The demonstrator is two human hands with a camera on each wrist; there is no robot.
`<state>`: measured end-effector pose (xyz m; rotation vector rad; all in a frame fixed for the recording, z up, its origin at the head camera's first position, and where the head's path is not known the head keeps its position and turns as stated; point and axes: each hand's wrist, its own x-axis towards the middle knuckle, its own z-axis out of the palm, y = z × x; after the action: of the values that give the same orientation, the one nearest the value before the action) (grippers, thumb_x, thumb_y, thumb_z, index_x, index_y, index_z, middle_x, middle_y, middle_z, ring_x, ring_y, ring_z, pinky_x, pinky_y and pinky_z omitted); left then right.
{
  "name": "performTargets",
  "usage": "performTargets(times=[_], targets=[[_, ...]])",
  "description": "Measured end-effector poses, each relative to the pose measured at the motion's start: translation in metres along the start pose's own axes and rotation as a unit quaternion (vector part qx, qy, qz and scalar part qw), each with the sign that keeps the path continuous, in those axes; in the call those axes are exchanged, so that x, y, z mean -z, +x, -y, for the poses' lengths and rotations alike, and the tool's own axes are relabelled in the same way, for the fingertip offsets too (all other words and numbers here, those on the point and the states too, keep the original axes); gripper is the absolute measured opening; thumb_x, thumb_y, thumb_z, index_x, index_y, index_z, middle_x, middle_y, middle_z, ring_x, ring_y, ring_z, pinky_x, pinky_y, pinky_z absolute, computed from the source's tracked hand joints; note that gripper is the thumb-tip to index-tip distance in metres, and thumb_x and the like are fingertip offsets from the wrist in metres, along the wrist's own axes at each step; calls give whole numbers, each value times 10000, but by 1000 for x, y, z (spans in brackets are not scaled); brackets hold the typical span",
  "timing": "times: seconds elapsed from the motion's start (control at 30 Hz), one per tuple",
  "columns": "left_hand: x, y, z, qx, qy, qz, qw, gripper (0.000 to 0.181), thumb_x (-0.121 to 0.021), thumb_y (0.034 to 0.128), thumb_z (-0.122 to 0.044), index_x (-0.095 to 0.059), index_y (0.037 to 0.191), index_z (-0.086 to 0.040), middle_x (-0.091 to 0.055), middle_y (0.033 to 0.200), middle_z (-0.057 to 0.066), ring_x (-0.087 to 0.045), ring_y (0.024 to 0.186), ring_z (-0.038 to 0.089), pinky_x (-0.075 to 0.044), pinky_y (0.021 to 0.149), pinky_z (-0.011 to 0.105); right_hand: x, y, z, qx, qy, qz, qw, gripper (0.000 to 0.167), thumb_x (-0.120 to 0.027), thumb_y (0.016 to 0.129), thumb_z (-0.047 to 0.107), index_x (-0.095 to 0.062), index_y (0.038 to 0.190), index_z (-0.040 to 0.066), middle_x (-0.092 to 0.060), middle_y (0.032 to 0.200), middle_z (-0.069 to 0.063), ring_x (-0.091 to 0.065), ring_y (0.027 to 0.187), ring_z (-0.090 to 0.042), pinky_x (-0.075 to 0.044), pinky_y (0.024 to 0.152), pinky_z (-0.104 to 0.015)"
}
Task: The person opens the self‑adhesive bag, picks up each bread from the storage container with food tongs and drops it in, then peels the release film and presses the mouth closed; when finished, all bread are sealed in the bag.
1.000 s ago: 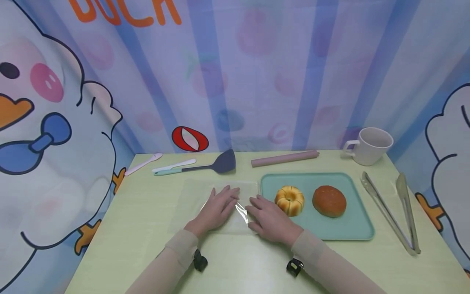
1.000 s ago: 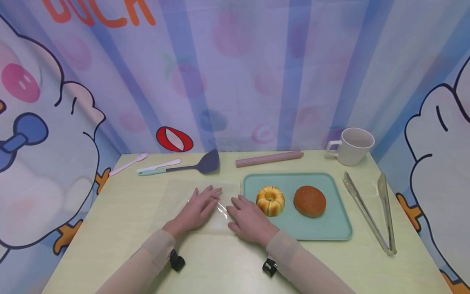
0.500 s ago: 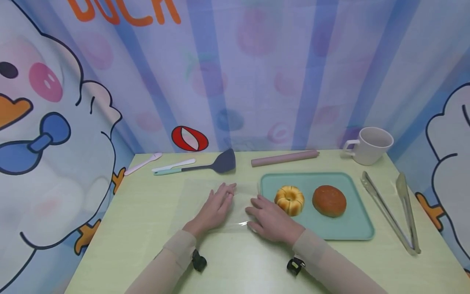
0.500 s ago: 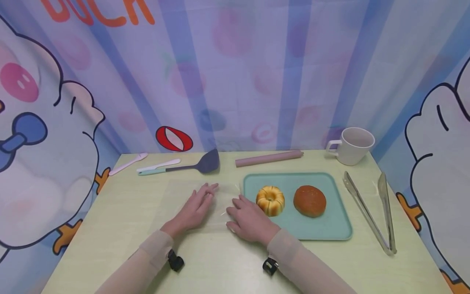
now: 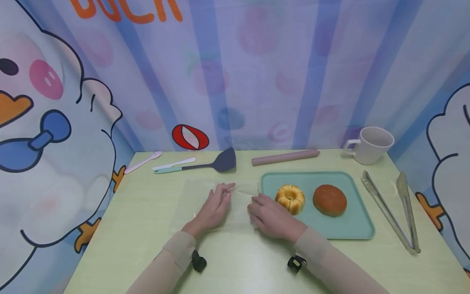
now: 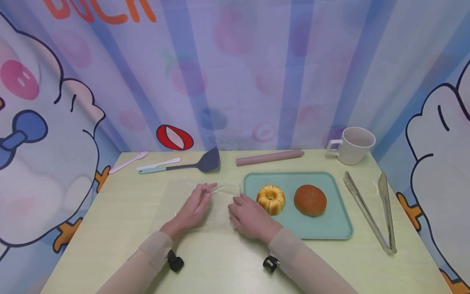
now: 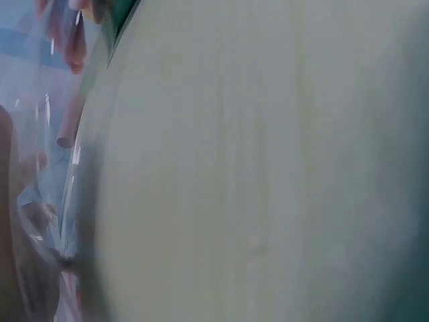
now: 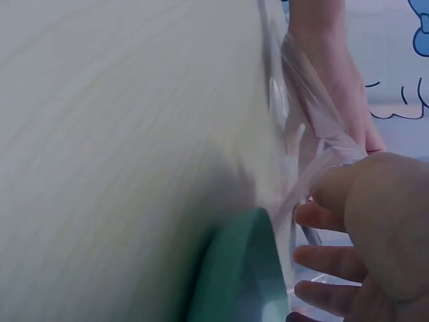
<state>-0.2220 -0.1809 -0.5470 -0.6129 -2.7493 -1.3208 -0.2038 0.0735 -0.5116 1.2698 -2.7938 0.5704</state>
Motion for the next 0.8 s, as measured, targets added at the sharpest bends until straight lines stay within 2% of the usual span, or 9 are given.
performTargets(times=[0.17,0.4,0.6,0.7,0.8], targets=[[0,1,-2,9,-32,11,10000,250,-331,1159,-299,-475,1221,-105,-542,1564,85,-373,1537,341,-47,1252,700,16,-7,2,-141,206,-371,9990,363,-691,1022,224,-684,1325,25,-623,1423,-217,-582,1347,-383,-498,1102,-537],[0,1,-1,62,-169,-15,9998,283,-318,1160,-285,-471,1250,-65,-553,1556,82,-389,1531,310,-31,1265,672,41,-26,-8,-220,132,-995,9947,393,-736,997,252,-679,1348,84,-649,1393,-138,-618,1296,-311,-566,1014,-489],[-1,1,-2,14,-202,-22,9998,271,-334,1158,-267,-473,1252,-55,-562,1544,94,-397,1528,308,-37,1268,669,65,-54,-22,-593,134,-1319,9894,403,-728,1006,258,-666,1369,92,-624,1419,-150,-629,1274,-346,-586,954,-523],[-1,0,-2,38,-150,2,9999,252,-338,1158,-265,-473,1246,-72,-561,1546,82,-393,1531,296,-44,1271,662,73,-72,-36,-758,68,-1539,9852,408,-751,986,216,-667,1357,68,-624,1411,-174,-664,1180,-348,-585,921,-547],[-1,-1,-2,47,-135,-21,9999,236,-347,1156,-265,-476,1239,-86,-567,1540,72,-396,1530,295,-43,1269,665,80,-89,-51,-916,45,-1787,9796,425,-773,956,154,-660,1349,38,-618,1402,-208,-649,1174,-390,-557,940,-594]])
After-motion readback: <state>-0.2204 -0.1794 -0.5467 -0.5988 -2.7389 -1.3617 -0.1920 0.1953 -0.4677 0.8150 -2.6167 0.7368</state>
